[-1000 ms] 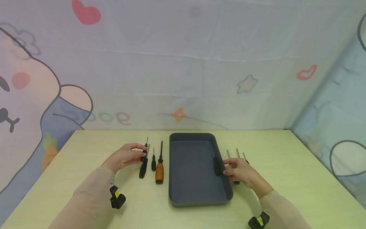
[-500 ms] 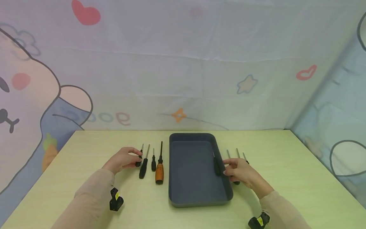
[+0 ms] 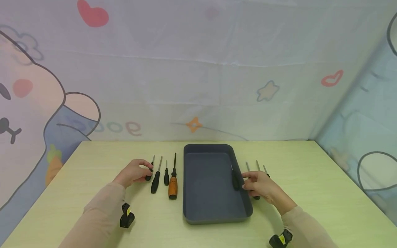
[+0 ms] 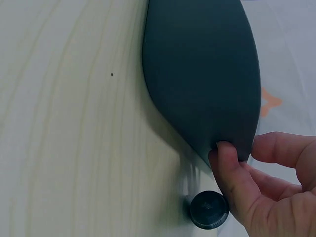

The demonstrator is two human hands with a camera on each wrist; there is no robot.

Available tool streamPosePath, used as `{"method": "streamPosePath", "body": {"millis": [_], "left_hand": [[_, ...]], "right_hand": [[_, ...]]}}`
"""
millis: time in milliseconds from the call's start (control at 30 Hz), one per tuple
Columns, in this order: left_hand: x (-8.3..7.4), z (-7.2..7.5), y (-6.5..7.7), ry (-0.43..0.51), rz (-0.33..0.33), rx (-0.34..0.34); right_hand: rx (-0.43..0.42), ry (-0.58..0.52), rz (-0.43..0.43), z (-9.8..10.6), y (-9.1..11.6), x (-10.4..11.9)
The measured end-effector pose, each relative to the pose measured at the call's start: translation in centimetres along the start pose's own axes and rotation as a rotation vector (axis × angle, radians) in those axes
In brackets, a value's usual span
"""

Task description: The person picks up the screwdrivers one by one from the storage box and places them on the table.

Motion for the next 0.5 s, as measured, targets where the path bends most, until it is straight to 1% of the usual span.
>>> {"method": "streamPosePath", "body": {"millis": [267,500], "left_hand": [[-0.62,-0.21,0.28,-0.075,-0.034,-0.006],[-0.47,-0.26,0.17,-0.091,-0.022,-0.017]], "right_hand": [[-0.013,-0.009,-0.004,0.07,-0.11,0.11],[-0.007,-0.009,-0.002,0.03,-0.05,0.13]]}}
Point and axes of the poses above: each hand's wrist, its own y-axis away from the middle knuckle, its own z-axis out of the back of the hand, x = y × z, the point moved 10 cm from there along -y, towards the middle knuckle, and after that the axes turned 6 degrees about -x, right-handed, at the moved point
